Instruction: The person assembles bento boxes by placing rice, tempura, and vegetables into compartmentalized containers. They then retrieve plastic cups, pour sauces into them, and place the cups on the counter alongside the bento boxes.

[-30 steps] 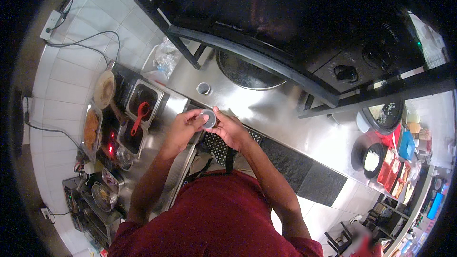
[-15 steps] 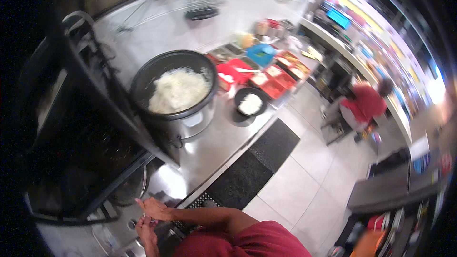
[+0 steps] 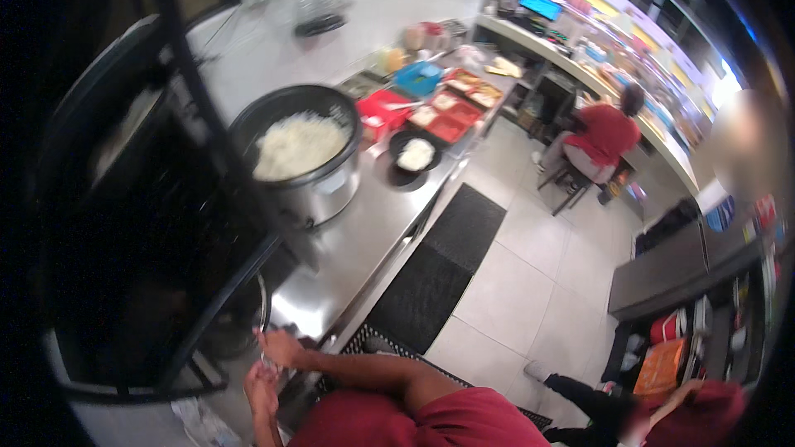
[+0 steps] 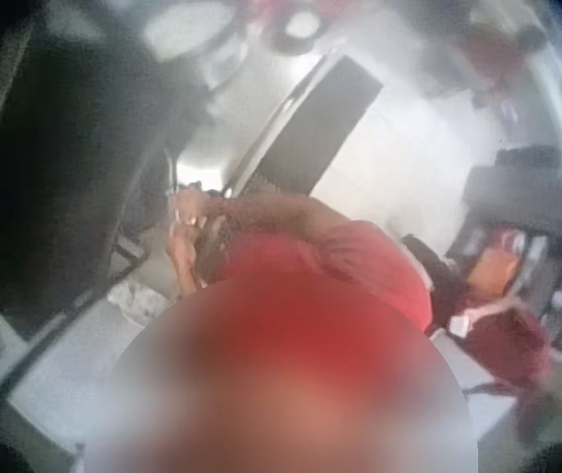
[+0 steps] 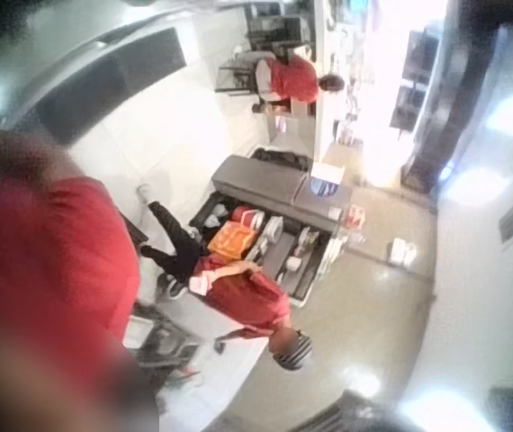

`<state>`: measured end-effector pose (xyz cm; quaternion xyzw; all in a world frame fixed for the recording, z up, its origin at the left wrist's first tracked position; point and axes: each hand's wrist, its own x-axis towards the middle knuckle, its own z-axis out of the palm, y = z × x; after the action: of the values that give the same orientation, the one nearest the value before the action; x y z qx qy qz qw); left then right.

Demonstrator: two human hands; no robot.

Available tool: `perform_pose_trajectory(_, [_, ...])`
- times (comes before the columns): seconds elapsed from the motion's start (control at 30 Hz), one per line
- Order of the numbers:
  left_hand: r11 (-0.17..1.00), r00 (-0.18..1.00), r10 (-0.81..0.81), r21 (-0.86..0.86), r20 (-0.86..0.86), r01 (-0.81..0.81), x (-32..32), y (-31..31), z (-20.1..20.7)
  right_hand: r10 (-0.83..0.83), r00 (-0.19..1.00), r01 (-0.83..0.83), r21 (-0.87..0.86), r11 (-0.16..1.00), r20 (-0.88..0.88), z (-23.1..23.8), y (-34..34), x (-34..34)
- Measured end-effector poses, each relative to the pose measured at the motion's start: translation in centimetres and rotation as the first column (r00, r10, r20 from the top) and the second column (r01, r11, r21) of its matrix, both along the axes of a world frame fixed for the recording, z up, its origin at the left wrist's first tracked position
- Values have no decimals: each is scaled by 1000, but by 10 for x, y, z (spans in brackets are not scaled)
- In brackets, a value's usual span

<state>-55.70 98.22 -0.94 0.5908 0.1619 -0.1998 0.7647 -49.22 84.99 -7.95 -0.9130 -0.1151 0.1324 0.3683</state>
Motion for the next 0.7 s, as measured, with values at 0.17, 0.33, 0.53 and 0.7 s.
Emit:
perform_pose_trajectory(0.17, [974, 965, 198, 75, 174, -213, -15, 60, -21, 244, 969, -236, 161, 958, -36, 3, -16, -14])
perform_pose_trajectory(0.33, [751, 899, 284, 506, 333, -425, -9, 129, -18, -60, 727, 470, 432, 770, -684, 21, -59, -38])
perform_pose_trajectory(0.53, [579, 921, 1, 751, 390, -318, -21, 121, -27, -264, 620, 657, 306, 689, -738, -2, -135, -94])
perform_pose_trajectory(0.7, [555, 794, -273, 763, 543, -331, -26, 107, -61, -459, 519, 800, 220, 559, -721, -38, -190, -142])
